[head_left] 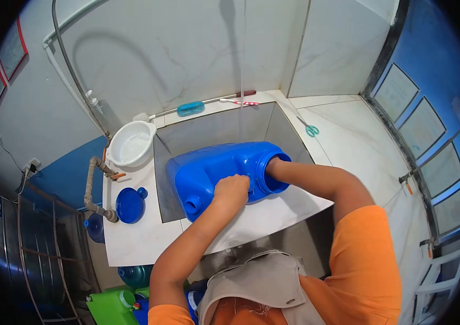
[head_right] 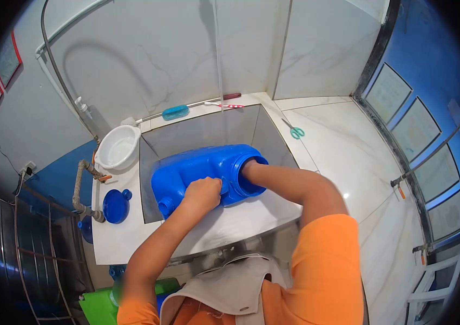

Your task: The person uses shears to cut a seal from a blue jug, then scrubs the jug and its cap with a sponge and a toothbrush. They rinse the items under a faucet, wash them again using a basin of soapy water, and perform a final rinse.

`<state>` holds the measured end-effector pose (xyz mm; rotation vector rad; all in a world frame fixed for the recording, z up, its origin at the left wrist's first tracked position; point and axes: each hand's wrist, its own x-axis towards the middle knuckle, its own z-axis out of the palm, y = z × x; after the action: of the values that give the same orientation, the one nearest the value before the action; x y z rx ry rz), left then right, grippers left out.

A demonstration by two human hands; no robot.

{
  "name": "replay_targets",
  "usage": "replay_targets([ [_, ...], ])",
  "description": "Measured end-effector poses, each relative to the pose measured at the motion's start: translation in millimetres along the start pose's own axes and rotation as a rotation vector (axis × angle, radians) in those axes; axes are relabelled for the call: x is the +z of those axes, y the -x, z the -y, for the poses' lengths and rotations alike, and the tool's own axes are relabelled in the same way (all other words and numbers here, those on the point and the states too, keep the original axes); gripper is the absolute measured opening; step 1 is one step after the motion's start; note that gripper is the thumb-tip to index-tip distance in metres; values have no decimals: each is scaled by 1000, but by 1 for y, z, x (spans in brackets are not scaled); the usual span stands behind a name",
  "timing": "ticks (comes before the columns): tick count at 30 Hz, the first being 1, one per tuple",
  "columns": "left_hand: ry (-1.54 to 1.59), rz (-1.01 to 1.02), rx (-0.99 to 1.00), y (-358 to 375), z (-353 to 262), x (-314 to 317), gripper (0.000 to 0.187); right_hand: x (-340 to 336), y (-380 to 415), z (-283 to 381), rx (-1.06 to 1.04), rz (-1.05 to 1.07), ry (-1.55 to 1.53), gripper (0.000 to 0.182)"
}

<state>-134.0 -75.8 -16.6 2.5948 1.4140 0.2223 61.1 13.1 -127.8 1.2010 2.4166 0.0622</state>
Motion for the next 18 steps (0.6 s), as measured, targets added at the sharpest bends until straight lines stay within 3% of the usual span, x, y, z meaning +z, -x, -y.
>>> replay_targets([
  [3,-11,50,-26,-3,2,3,11,-15,26,-2,22,44,22,30],
  [7,-12,52,-33,3,-4,6,14,-57,56,3,58,271,-33,29],
  [11,-82,-35,-7,17,-7,13,11,-36,50,7,-28,350,-343,29],
  [13,-72,-25,-56,23,-9,15,15,-1,40,26,32,180,-2037,32],
  [14,-74,-29,-58,27,-9,15,15,-11,56,27,161,182,-1990,30],
  [15,-73,-38,-59,31,-9,15,15,-14,62,36,157,179,-1987,30],
  [17,-71,-59,-57,31,-7,12,15,-27,71,54,123,-197,-2006,23],
  [18,-69,-54,-58,31,-5,11,17,-53,85,59,259,-256,-1732,16],
])
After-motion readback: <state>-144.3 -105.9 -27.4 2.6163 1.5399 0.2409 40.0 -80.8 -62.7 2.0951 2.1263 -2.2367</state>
